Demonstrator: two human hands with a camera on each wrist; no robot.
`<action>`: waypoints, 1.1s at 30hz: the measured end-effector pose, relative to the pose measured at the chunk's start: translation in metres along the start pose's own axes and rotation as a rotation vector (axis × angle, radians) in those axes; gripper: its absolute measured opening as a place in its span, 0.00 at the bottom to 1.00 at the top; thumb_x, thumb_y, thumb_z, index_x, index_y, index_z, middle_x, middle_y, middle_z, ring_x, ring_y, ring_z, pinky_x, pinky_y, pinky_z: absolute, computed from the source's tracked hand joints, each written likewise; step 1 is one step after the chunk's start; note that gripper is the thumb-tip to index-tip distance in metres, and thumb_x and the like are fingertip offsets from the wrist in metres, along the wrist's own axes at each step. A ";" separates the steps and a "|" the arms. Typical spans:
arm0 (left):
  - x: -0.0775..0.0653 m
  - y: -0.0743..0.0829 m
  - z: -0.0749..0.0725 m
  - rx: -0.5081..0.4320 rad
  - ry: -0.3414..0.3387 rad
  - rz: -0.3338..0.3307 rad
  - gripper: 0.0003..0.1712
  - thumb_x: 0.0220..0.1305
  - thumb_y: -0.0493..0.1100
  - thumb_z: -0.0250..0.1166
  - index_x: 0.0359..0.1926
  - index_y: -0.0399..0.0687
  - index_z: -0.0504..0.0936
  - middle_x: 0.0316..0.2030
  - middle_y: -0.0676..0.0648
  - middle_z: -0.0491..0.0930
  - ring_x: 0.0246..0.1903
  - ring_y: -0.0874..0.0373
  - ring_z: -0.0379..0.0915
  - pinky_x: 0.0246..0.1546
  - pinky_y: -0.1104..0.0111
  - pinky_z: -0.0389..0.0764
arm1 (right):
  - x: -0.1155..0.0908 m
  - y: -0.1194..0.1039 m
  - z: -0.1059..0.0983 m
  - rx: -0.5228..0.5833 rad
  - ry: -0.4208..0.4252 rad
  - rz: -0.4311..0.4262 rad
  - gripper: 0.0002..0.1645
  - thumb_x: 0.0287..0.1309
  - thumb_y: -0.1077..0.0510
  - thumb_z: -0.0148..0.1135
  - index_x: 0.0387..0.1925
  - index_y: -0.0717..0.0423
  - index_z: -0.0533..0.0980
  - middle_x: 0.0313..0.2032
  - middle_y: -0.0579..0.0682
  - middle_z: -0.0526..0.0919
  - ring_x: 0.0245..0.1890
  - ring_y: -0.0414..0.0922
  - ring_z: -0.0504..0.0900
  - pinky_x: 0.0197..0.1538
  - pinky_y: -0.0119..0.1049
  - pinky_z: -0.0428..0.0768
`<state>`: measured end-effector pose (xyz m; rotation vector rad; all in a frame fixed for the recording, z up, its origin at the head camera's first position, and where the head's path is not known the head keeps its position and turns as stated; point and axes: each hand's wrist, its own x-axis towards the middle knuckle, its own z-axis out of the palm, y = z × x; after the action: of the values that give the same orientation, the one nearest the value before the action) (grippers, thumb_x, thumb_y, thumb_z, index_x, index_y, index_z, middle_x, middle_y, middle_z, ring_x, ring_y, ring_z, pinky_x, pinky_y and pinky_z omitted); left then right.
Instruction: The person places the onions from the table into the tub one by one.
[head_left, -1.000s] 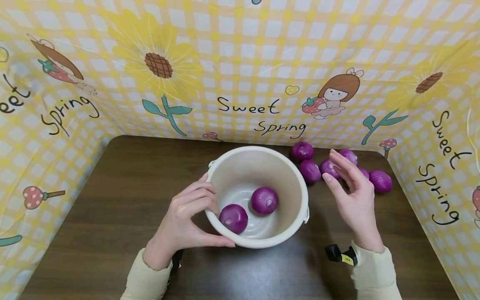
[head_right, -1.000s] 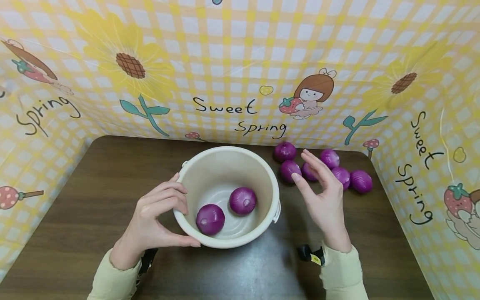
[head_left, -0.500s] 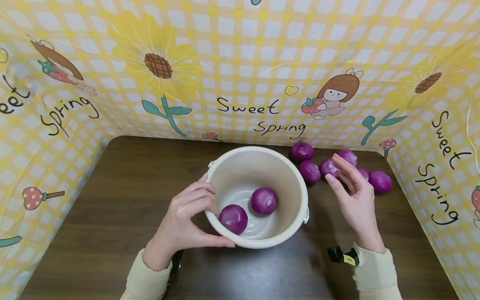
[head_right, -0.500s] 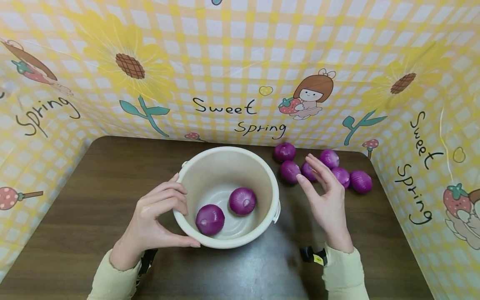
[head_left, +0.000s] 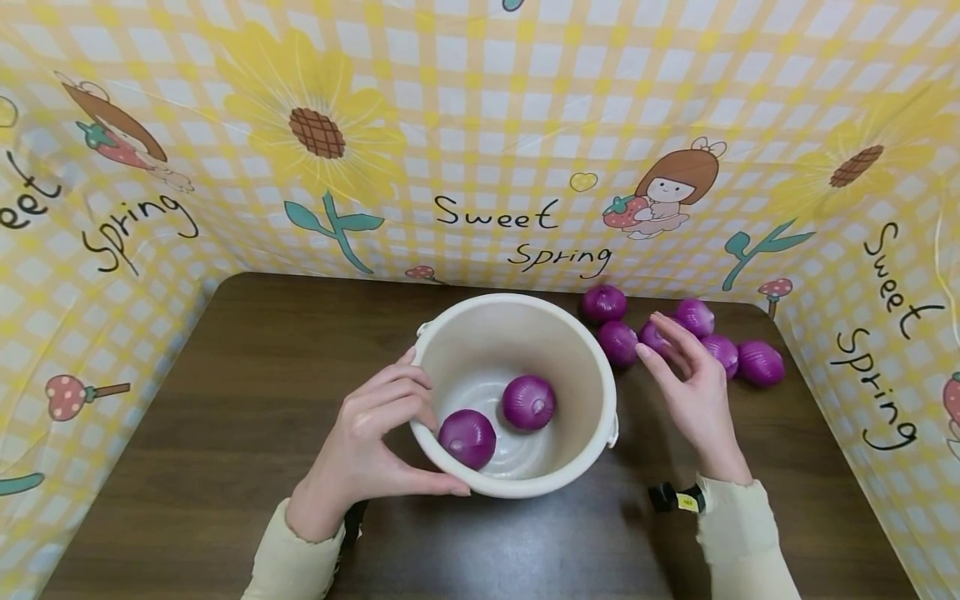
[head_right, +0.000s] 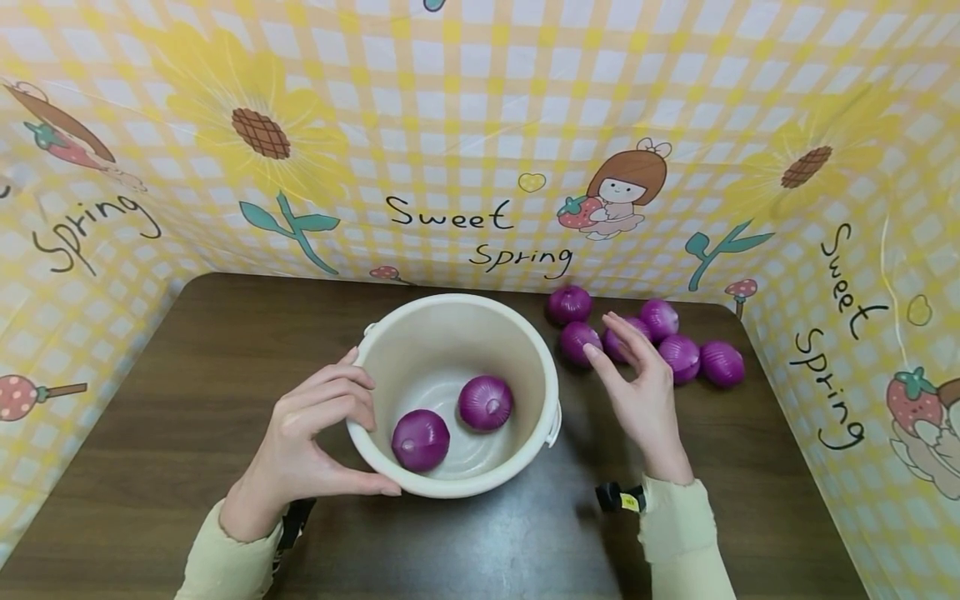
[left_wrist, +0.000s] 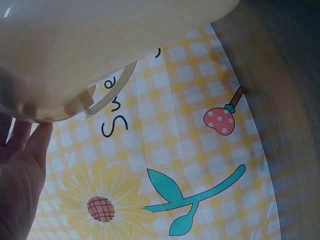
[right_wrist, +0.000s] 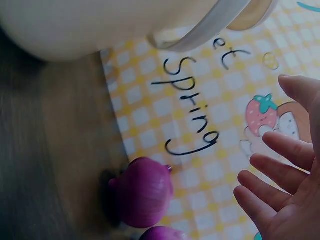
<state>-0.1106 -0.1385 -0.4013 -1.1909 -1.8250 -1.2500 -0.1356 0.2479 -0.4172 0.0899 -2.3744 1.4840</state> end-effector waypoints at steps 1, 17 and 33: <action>0.000 0.000 0.000 0.000 0.000 0.001 0.34 0.33 0.64 0.87 0.25 0.46 0.78 0.25 0.53 0.77 0.38 0.48 0.75 0.65 0.38 0.68 | 0.001 0.003 0.001 -0.007 -0.006 0.010 0.28 0.68 0.57 0.68 0.68 0.53 0.74 0.66 0.51 0.75 0.64 0.50 0.75 0.65 0.35 0.74; 0.002 0.002 0.000 0.000 0.011 0.023 0.33 0.34 0.63 0.87 0.25 0.46 0.78 0.25 0.53 0.77 0.37 0.48 0.75 0.64 0.38 0.69 | 0.019 0.031 0.012 -0.108 -0.094 0.101 0.34 0.67 0.45 0.67 0.69 0.54 0.73 0.67 0.53 0.73 0.65 0.59 0.73 0.66 0.52 0.73; 0.001 0.001 0.000 0.002 0.007 0.017 0.33 0.33 0.63 0.87 0.25 0.46 0.78 0.25 0.53 0.77 0.37 0.46 0.75 0.63 0.37 0.69 | 0.030 0.047 0.024 -0.214 -0.132 0.070 0.36 0.66 0.43 0.68 0.67 0.57 0.74 0.67 0.58 0.73 0.66 0.56 0.72 0.69 0.56 0.70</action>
<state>-0.1100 -0.1379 -0.3998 -1.1969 -1.8072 -1.2418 -0.1802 0.2521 -0.4580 0.0554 -2.6522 1.2801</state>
